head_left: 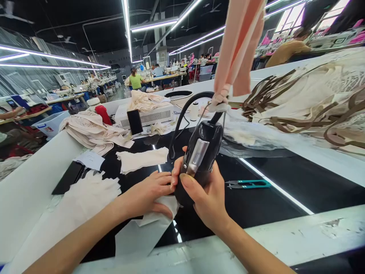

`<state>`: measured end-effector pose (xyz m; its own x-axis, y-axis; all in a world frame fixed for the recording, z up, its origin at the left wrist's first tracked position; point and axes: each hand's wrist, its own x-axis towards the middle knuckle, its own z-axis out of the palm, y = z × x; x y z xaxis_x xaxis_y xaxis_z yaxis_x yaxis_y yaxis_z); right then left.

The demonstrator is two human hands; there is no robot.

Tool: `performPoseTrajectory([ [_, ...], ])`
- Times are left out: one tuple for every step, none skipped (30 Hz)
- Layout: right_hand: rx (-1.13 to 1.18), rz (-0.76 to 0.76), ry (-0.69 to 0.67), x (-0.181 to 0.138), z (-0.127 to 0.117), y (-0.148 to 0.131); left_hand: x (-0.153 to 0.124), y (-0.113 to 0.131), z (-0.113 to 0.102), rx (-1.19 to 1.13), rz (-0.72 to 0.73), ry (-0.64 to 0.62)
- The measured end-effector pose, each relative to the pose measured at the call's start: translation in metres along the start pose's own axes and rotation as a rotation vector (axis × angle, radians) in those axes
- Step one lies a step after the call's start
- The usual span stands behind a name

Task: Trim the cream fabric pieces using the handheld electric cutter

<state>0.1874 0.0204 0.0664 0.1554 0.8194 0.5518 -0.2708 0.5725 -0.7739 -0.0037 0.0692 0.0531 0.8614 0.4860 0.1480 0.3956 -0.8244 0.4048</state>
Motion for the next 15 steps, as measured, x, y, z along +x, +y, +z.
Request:
performPoseTrajectory([
  [0.003, 0.003, 0.006, 0.002, -0.001, -0.002, -0.008, 0.004, 0.002, 0.032, -0.024, 0.064],
  [0.006, 0.009, 0.008, 0.004, -0.002, -0.004, -0.017, 0.009, 0.005, 0.072, -0.07, 0.127],
  [0.009, 0.017, 0.007, 0.005, -0.003, -0.006, -0.025, 0.014, 0.009, 0.123, -0.13, 0.176],
  [0.015, 0.027, 0.006, 0.007, -0.003, -0.008, -0.033, 0.02, 0.014, 0.169, -0.168, 0.203],
  [0.022, 0.039, 0.007, 0.008, -0.004, -0.009, -0.041, 0.025, 0.019, 0.197, -0.183, 0.202],
  [0.028, 0.051, 0.009, 0.009, -0.004, -0.01, -0.047, 0.03, 0.024, 0.219, -0.185, 0.211],
  [0.033, 0.062, 0.013, 0.01, -0.004, -0.01, -0.051, 0.032, 0.029, 0.233, -0.169, 0.217],
  [0.035, 0.071, 0.019, 0.01, -0.004, -0.01, -0.055, 0.033, 0.033, 0.247, -0.141, 0.228],
  [0.035, 0.074, 0.023, 0.01, -0.003, -0.01, -0.058, 0.033, 0.035, 0.259, -0.1, 0.236],
  [0.033, 0.072, 0.025, 0.01, -0.003, -0.01, -0.059, 0.031, 0.036, 0.266, -0.052, 0.237],
  [0.03, 0.068, 0.025, 0.01, -0.002, -0.01, -0.061, 0.028, 0.035, 0.269, -0.007, 0.235],
  [0.028, 0.064, 0.022, 0.01, -0.002, -0.01, -0.062, 0.025, 0.033, 0.266, 0.031, 0.228],
  [0.027, 0.061, 0.017, 0.009, -0.001, -0.009, -0.063, 0.022, 0.03, 0.258, 0.058, 0.22],
  [0.025, 0.058, 0.013, 0.009, -0.001, -0.009, -0.063, 0.019, 0.027, 0.247, 0.07, 0.215],
  [0.021, 0.058, 0.008, 0.008, -0.001, -0.009, -0.064, 0.017, 0.024, 0.235, 0.065, 0.212],
])
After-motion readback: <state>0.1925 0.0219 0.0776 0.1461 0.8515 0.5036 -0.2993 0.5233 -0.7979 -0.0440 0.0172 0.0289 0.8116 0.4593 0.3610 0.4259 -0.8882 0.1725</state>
